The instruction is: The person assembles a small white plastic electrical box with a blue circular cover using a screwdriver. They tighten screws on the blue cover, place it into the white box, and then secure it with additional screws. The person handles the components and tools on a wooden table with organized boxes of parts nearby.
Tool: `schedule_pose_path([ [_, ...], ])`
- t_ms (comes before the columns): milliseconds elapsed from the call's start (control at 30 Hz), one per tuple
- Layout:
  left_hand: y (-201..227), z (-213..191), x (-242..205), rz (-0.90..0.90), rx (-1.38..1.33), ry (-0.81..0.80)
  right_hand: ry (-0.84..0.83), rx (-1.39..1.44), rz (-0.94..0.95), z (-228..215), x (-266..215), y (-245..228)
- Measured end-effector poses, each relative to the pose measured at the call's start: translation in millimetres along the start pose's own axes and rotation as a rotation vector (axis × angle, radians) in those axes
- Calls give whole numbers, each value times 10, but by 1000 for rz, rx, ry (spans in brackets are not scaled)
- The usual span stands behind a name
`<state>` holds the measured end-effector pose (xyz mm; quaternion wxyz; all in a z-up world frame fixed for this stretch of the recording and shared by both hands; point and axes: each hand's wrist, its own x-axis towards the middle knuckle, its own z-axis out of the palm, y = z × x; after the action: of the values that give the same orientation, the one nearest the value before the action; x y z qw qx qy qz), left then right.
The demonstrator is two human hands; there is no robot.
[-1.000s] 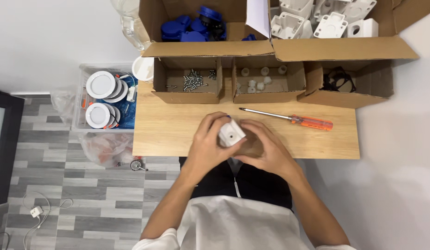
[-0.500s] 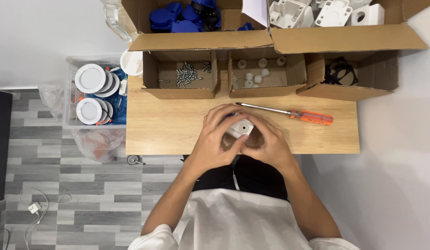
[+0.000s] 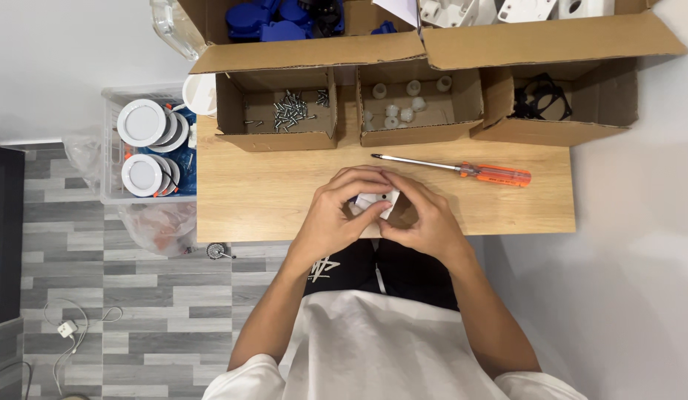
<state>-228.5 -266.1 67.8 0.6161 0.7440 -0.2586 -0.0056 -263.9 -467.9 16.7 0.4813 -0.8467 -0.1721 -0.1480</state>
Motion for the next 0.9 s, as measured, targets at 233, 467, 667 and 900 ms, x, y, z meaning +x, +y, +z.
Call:
schedule_pose_path([
  [233,-87,98,-48,-81,-82,123,-11,18,9,-13,-21,44],
  [467,-55,100,-133,-24,-32,45,-32,31,7,-25,-26,53],
  [667,-78,166,-195,-32,-95,143,-28,44,3,-34,-26,24],
  [900,-50,176,-201,-24,-32,124,-24,51,-12,-15,-19,35],
])
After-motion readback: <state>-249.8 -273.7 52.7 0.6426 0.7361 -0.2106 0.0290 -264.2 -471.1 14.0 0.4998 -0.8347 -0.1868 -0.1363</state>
